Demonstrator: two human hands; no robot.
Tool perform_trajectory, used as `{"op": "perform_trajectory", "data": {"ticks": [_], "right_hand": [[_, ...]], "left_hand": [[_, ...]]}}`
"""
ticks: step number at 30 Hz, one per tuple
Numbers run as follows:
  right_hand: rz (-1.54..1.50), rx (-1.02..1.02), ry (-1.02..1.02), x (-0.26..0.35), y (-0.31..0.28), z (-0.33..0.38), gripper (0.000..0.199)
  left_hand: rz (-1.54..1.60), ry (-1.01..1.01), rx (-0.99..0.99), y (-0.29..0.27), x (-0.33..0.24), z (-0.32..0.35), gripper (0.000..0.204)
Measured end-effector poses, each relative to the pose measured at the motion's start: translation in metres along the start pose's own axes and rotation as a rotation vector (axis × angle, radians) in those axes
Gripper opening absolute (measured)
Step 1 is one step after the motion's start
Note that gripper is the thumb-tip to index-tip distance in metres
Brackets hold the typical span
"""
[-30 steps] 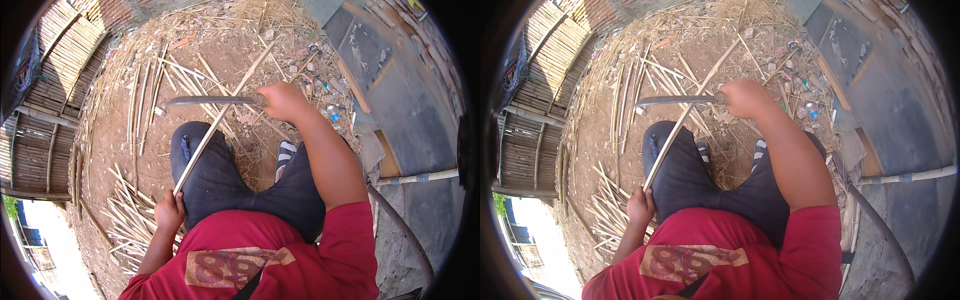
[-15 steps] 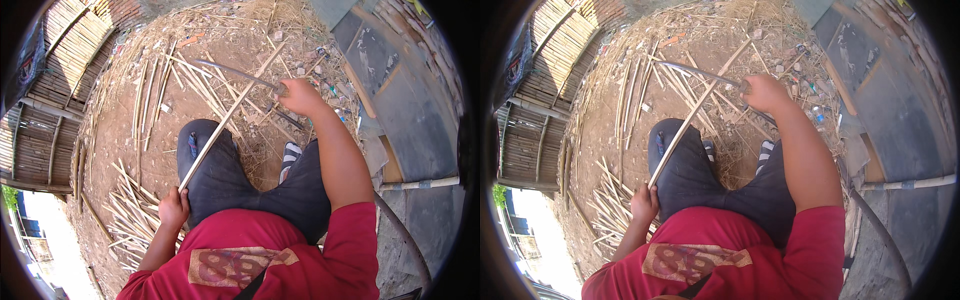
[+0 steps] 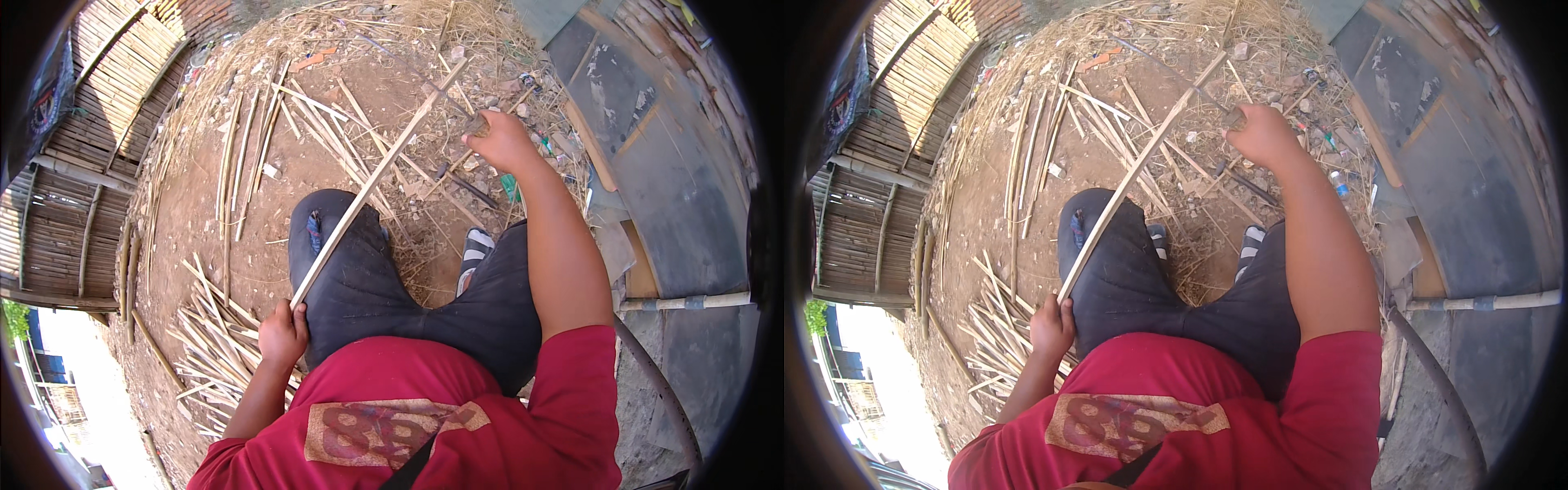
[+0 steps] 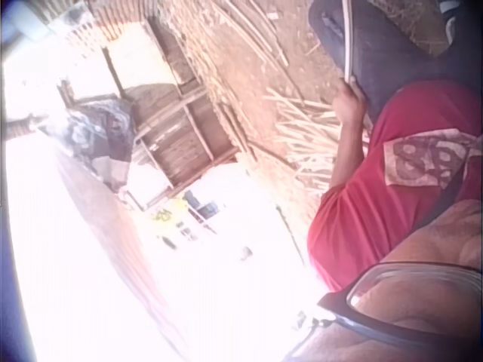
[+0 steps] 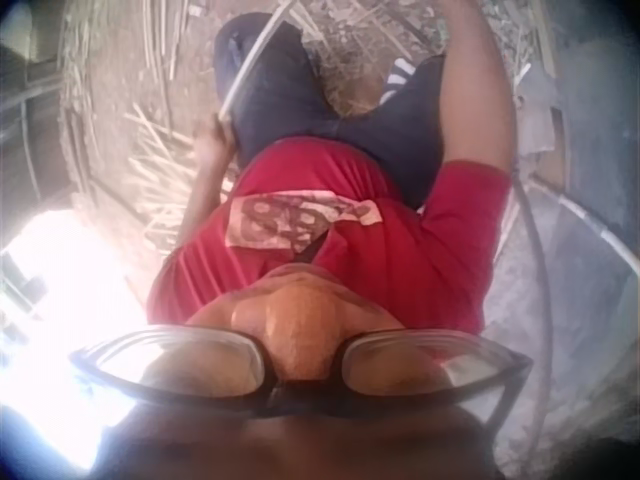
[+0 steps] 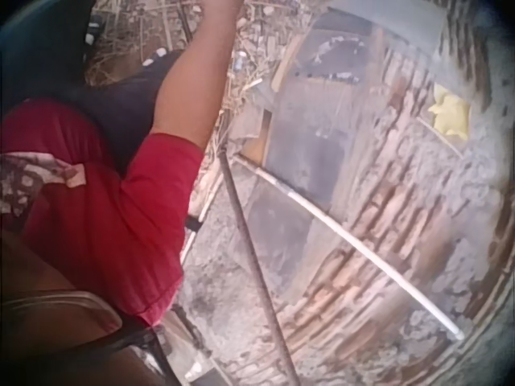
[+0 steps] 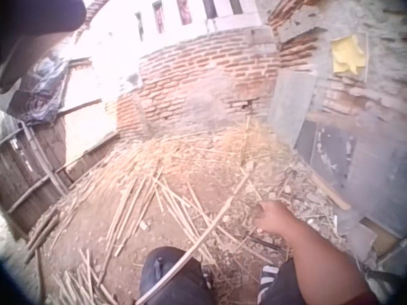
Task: The person shaves a strip of bamboo using a large knife by drawing the blade along the length of the wood while holding it against their leg.
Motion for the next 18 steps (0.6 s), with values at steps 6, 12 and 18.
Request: {"op": "perform_trajectory", "data": {"ticks": [6,12,18], "right_hand": [[0.240,0.334,-0.481,0.060,0.000,0.034,0.024],[0.026,0.019,-0.013,-0.026,-0.022,0.000,0.037],[-0.027,-0.073,-0.049,-0.012,-0.007,0.012,0.046]], "left_hand": [[-0.006,0.027,-0.019,0.004,0.002,0.001,0.033],[0.003,0.045,-0.050,0.007,0.006,0.001,0.032],[0.030,0.023,-0.029,0.007,0.006,0.001,0.034]]}}
Point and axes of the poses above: each hand's wrist, its own z-axis away from the middle knuckle, its own y-axis out of the palm, x = y × z, the point moved 1 cm from there along -z, towards the middle knuckle, and after that the axes turned 7 degrees about z, right-handed, at the moved point
